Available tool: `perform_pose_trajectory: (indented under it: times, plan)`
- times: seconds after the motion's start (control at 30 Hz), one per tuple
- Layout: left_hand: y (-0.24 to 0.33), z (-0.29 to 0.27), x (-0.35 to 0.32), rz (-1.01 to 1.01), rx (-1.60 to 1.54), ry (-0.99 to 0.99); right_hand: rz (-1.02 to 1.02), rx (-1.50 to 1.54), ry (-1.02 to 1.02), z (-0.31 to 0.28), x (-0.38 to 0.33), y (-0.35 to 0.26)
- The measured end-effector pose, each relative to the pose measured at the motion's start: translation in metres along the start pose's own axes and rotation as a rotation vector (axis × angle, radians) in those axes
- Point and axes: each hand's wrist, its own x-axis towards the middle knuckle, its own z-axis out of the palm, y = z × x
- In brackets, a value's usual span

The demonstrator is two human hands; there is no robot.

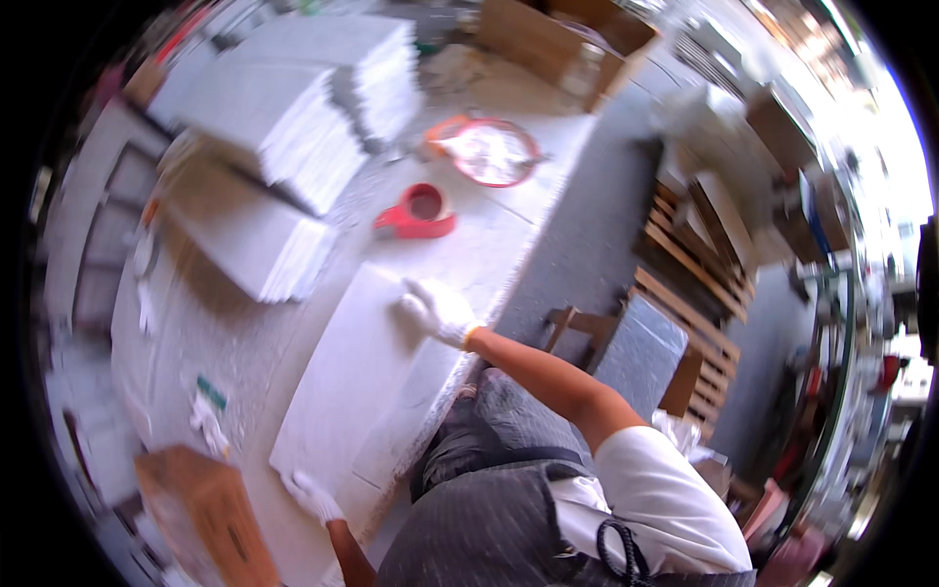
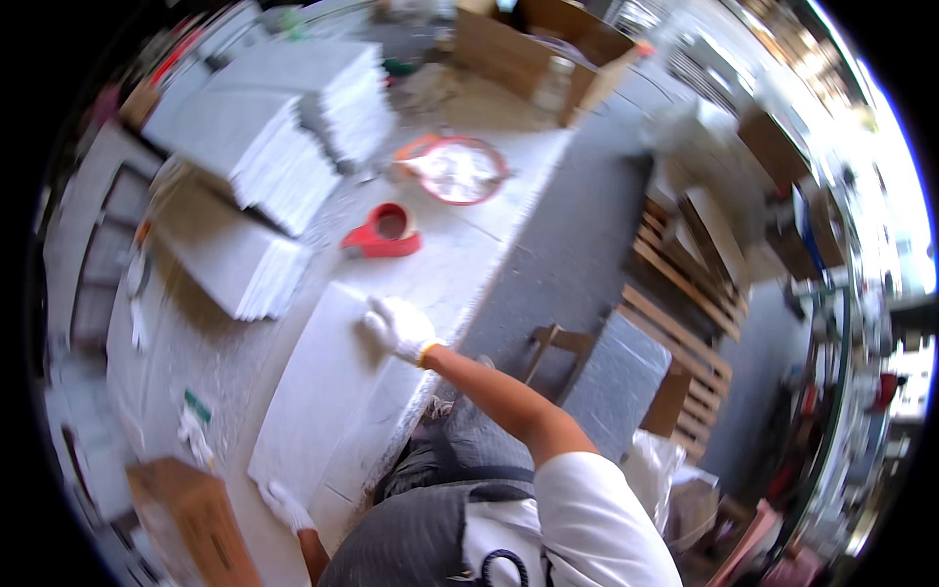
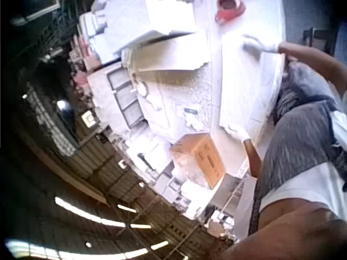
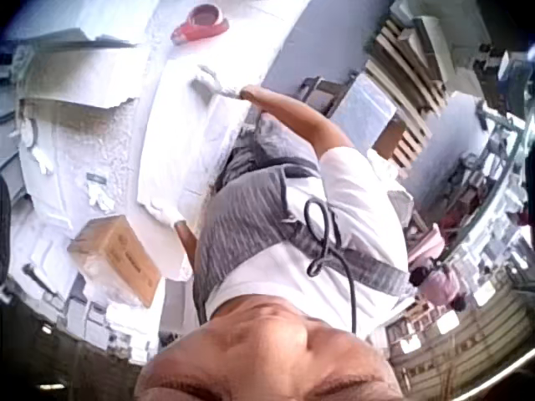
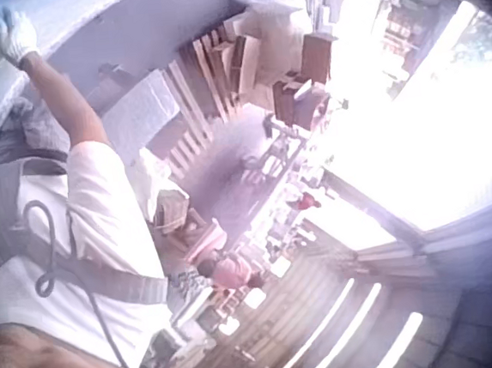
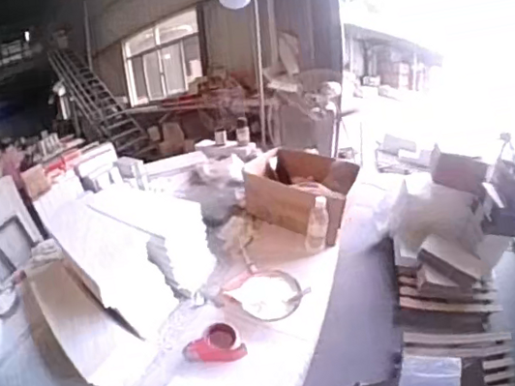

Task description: The person wraps rectangular white tiles in plastic film and places them into a cardboard box. They use a tape dispenser to seal the box and then carry the box to a stack of similar boxes.

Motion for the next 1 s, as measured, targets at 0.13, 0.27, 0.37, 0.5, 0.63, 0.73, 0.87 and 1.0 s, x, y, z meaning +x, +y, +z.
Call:
perform_pose_trajectory:
  times: [0.13,0.27,0.37,0.5,0.63,0.73,0.87,1.0]
  plan:
    - [0.051,-0.020,-0.004,-0.074,0.275,-0.052,0.089,0.057,0.058,-0.025,-0.046,0.029]
    - [0.136,-0.021,-0.024,0.305,0.467,0.003,0.247,0.033,0.160,-0.101,-0.130,0.067]
    - [0.192,0.001,-0.029,0.564,0.330,-0.061,0.787,-0.018,0.338,-0.140,-0.222,0.131]
    - [0.261,0.034,-0.050,0.782,0.071,-0.269,1.188,-0.205,0.472,-0.183,-0.367,0.219]
    - [0.294,0.064,-0.068,0.979,0.066,-0.372,1.431,-0.237,0.555,-0.163,-0.475,0.255]
    - [0.313,0.079,-0.078,1.063,0.077,-0.377,1.536,0.030,0.340,-0.151,-0.468,0.224]
    - [0.336,0.090,-0.081,1.103,0.128,-0.403,1.539,-0.016,0.157,-0.108,-0.421,0.188]
    - [0.338,0.095,-0.073,1.151,0.244,-0.434,1.595,0.026,0.221,-0.106,-0.396,0.185]
